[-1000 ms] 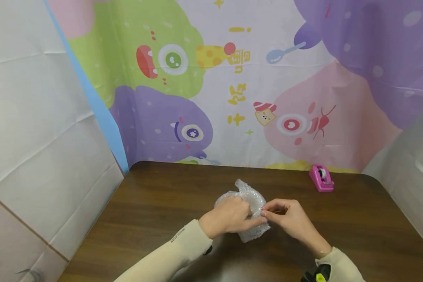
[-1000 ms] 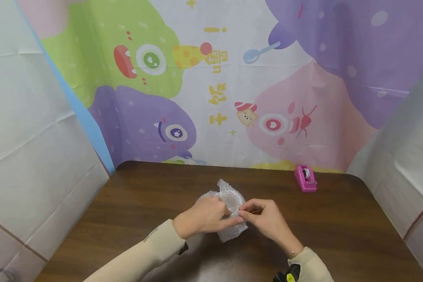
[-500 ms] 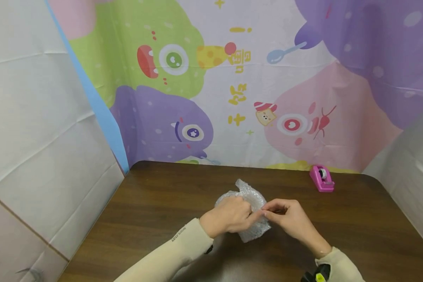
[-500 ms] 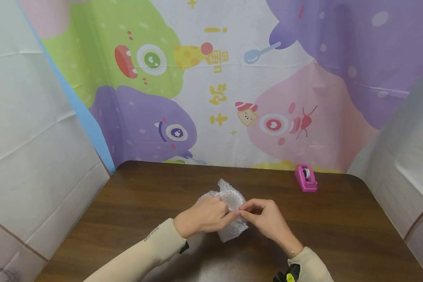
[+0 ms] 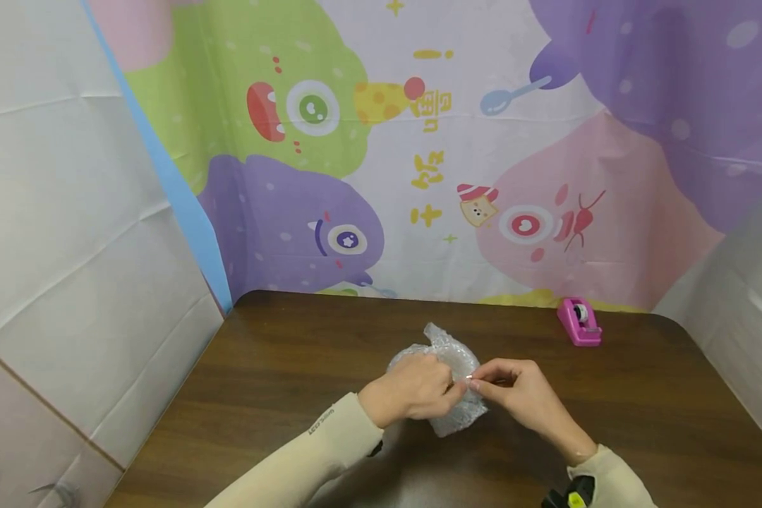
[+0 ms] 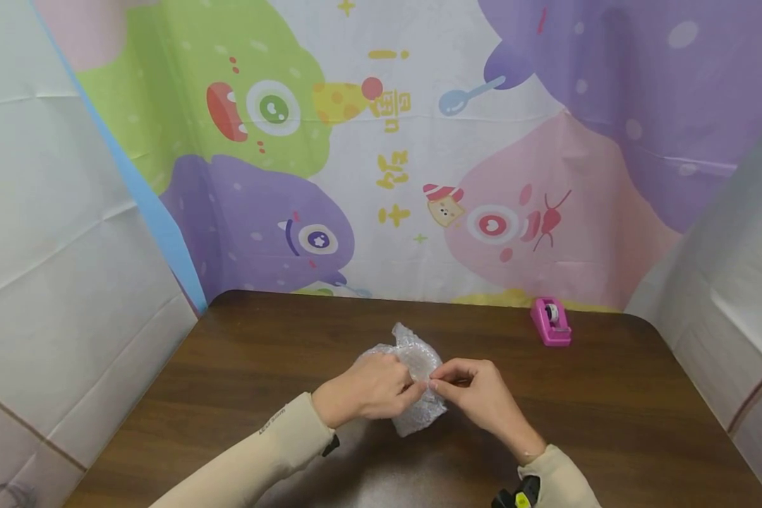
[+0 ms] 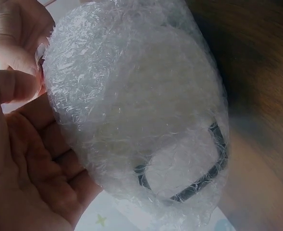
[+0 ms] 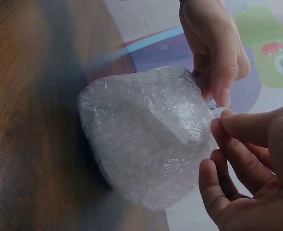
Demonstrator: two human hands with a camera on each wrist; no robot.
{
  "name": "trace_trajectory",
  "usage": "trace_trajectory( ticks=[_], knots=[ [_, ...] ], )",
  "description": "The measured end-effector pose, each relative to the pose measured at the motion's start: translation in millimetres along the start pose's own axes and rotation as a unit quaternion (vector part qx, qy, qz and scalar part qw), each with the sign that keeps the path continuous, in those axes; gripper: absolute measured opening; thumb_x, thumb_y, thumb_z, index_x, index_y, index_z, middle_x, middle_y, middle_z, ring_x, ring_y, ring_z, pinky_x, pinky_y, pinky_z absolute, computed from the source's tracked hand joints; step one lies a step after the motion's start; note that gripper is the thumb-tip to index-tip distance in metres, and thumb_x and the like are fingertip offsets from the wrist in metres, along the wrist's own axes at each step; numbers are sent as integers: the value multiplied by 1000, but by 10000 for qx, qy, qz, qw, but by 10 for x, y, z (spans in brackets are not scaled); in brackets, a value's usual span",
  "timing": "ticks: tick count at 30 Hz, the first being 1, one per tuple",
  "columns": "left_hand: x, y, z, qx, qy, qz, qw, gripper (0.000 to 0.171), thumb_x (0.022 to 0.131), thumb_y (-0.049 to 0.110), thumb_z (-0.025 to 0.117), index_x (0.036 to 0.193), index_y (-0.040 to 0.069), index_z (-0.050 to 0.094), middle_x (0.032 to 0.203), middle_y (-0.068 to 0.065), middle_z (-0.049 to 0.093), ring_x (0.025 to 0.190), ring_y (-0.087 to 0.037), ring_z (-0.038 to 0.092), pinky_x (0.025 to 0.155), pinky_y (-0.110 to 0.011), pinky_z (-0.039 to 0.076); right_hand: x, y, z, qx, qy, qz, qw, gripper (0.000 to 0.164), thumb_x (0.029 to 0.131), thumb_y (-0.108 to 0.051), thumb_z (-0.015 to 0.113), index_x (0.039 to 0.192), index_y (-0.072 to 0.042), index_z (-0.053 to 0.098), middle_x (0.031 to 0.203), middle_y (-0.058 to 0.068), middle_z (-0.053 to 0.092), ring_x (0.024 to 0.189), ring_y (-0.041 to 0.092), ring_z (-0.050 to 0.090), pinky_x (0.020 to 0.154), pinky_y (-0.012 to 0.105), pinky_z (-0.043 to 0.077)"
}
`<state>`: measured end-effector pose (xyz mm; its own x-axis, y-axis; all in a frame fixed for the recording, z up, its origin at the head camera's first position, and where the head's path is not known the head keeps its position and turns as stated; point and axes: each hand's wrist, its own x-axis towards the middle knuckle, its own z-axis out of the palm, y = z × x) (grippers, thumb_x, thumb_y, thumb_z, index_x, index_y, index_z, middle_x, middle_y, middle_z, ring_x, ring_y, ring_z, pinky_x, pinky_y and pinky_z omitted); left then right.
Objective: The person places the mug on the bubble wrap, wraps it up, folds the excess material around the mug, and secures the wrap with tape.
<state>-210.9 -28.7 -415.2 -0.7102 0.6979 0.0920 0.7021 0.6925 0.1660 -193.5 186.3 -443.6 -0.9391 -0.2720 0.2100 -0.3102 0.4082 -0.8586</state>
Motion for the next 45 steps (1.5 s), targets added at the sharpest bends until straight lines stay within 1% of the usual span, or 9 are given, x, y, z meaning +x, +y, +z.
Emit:
trace_trajectory(
  ticks=[8, 15, 18, 21, 24, 28, 35, 40, 45],
  knots=[
    [-12, -20, -5, 73, 111, 250, 9996, 50, 99, 25, 49, 51, 23, 37, 48, 13, 29, 44, -4, 28, 40, -23, 26, -22, -31, 8, -24, 199, -37, 9998, 5, 87, -12, 82, 90, -11, 78, 79, -1, 73, 67, 3, 60, 58, 23, 51],
    [-13, -18, -16, 106, 82, 267, 9996, 50, 100, 25, 49, 51, 23, 38, 48, 13, 29, 44, -4, 28, 41, -23, 26, -61, -92, -20, 479, 31, 60, 9988, 8, 88, -9, 81, 93, -4, 77, 82, 5, 75, 70, 3, 64, 61, 23, 54],
    [-13, -17, -20, 111, 101, 271, 9995, 51, 101, 26, 49, 51, 23, 38, 48, 13, 29, 44, -4, 28, 41, -23, 27, -62, -96, -26, 502, -1, 47, 9987, 9, 88, -9, 80, 94, -3, 77, 83, 6, 75, 71, 3, 64, 62, 23, 54],
    [-10, -18, -18, 31, 117, 227, 9997, 55, 104, 31, 46, 51, 23, 38, 48, 12, 30, 44, -4, 29, 42, -23, 28, -45, -71, -24, 353, 17, 63, 9994, 8, 88, -10, 80, 93, -5, 77, 84, 5, 76, 72, 3, 65, 62, 24, 54],
    [-8, -18, -13, -75, 122, 180, 9997, 61, 107, 42, 43, 49, 23, 40, 47, 13, 32, 44, -3, 30, 43, -22, 30, -35, -49, -23, 232, 44, 108, 9997, 7, 88, -10, 81, 94, -7, 78, 85, 5, 76, 72, 5, 65, 62, 24, 54],
    [-5, -16, -12, -64, 98, 166, 9998, 65, 107, 54, 42, 49, 24, 44, 44, 13, 35, 43, -2, 33, 42, -22, 33, -37, -50, -28, 194, 60, 107, 9997, 9, 87, -10, 81, 94, -7, 78, 87, 5, 77, 72, 5, 65, 63, 23, 54],
    [4, 0, -5, 213, 248, 231, 9992, 65, 104, 57, 48, 48, 24, 43, 43, 14, 33, 42, -2, 30, 41, -22, 32, -31, -23, -21, 29, 42, 99, 9999, 8, 86, -11, 82, 93, -9, 79, 86, 4, 77, 72, 5, 65, 63, 24, 55],
    [14, 9, 8, 501, 320, 316, 9977, 64, 100, 58, 58, 49, 24, 38, 46, 14, 27, 45, -2, 23, 41, -20, 26, -25, -12, -7, -57, 53, 124, 9999, 6, 87, -15, 83, 92, -12, 79, 84, 1, 76, 71, 5, 65, 62, 24, 54],
    [13, 9, 7, 495, 344, 349, 9976, 64, 98, 55, 63, 49, 24, 35, 47, 14, 26, 46, -1, 20, 41, -18, 22, -32, -10, -8, -65, 44, -21, 10000, 7, 87, -15, 82, 92, -11, 79, 83, 2, 76, 71, 4, 64, 62, 24, 54]
  ],
)
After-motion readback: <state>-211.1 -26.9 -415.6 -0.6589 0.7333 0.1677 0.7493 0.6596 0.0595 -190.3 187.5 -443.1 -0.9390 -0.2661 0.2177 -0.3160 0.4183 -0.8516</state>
